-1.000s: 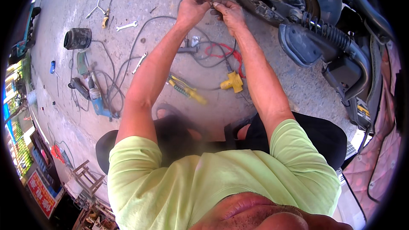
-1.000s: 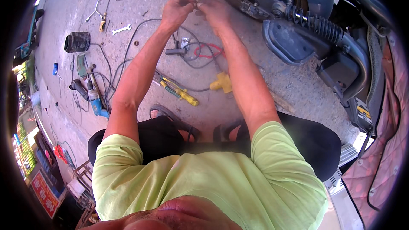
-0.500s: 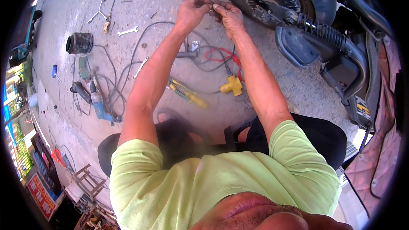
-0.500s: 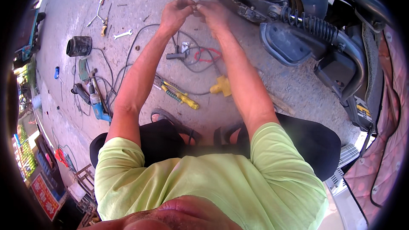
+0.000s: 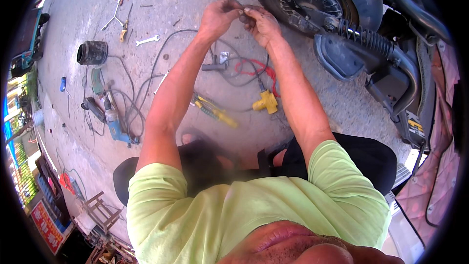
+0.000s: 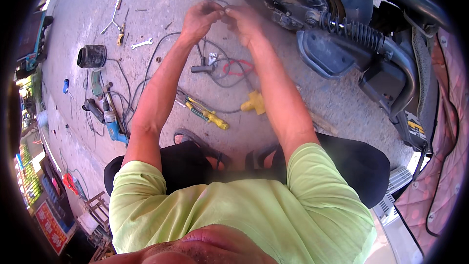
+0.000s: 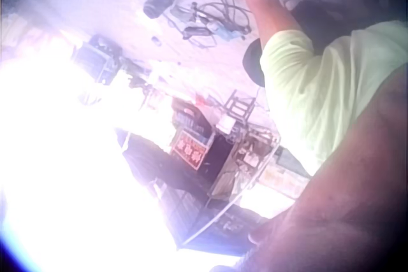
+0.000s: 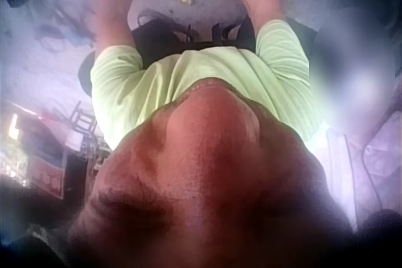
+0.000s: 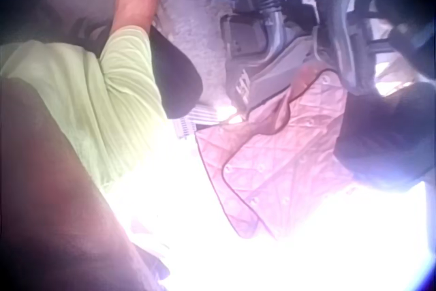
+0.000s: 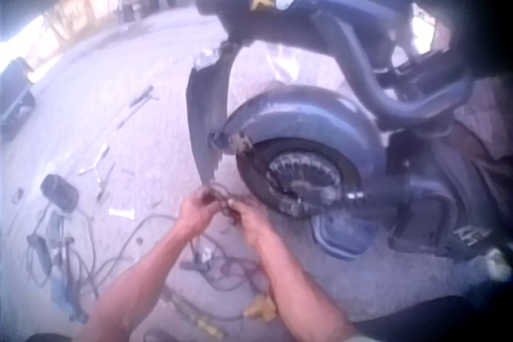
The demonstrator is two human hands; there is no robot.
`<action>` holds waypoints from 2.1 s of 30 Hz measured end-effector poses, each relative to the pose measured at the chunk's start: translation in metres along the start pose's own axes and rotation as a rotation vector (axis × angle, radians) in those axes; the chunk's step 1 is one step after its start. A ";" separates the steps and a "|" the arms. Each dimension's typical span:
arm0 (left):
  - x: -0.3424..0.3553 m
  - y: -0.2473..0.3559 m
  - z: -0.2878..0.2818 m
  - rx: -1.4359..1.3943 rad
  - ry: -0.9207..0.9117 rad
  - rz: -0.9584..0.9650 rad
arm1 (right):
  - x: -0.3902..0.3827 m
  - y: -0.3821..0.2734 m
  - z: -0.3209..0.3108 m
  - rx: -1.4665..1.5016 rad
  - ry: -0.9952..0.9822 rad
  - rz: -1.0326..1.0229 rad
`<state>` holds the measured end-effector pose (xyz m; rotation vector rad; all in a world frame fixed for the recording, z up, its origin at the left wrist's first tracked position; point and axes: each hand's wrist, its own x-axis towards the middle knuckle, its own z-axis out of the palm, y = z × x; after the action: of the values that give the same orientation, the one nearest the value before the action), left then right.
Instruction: The person uses a screwdriver and a T-handle socket wrench to disassemble a metal plate on a scooter, then manipulates wires and a yellow connector by hand.
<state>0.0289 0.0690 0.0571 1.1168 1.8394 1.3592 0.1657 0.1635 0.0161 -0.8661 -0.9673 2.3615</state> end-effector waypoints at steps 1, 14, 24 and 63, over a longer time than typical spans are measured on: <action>0.000 0.002 0.000 -0.011 -0.005 -0.019 | -0.001 -0.001 0.002 0.026 0.008 -0.002; 0.006 0.013 -0.002 -0.393 -0.003 -0.231 | -0.003 -0.016 0.009 -0.012 -0.076 -0.121; 0.009 0.022 -0.007 -0.333 0.049 -0.382 | -0.013 -0.026 0.027 -0.630 0.073 -0.388; 0.052 0.099 0.000 -0.090 0.212 0.158 | 0.105 -0.010 0.029 0.961 -0.520 -0.292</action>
<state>0.0320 0.1273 0.1526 1.1270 1.8463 1.6916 0.0732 0.2194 0.0003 0.2452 -0.0115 2.3886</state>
